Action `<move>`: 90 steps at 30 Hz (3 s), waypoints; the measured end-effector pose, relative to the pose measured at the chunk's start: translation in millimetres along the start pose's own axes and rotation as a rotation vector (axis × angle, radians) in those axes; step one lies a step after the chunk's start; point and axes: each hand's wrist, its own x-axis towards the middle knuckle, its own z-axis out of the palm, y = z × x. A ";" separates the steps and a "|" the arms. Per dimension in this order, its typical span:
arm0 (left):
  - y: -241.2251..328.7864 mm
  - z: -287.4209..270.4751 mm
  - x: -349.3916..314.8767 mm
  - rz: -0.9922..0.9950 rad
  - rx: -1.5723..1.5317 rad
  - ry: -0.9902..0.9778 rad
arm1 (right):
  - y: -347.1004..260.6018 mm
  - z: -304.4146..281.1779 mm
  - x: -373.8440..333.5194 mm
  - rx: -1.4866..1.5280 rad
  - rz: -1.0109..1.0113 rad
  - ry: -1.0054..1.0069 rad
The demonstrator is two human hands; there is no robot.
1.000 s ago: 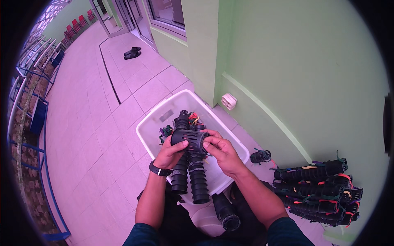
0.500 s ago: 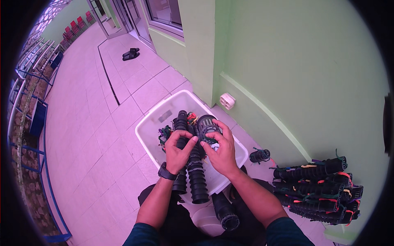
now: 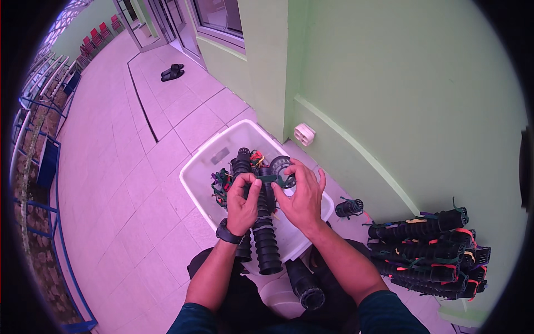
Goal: The person is assembling black plastic net pots with small attachments and wires for a hydroponic system.
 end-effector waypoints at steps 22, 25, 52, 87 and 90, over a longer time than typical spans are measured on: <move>-6.9 -28.3 9.6 -0.137 0.424 -0.236 | 278.1 -116.0 -91.5 -0.372 0.474 -0.153; -2.2 -32.0 10.0 -0.132 0.457 -0.206 | 310.8 -94.2 -110.3 -0.399 0.508 -0.190; -179.4 -92.3 -30.5 -0.937 0.332 0.064 | 109.8 114.1 -89.2 0.499 0.781 -1.024; -236.7 -6.0 -76.5 -0.741 0.447 0.006 | 61.4 -24.5 -108.5 -0.266 -0.159 -0.835; -237.0 -11.5 -82.6 -0.778 0.682 -0.110 | 57.5 -16.8 -110.3 -0.350 -0.105 -0.903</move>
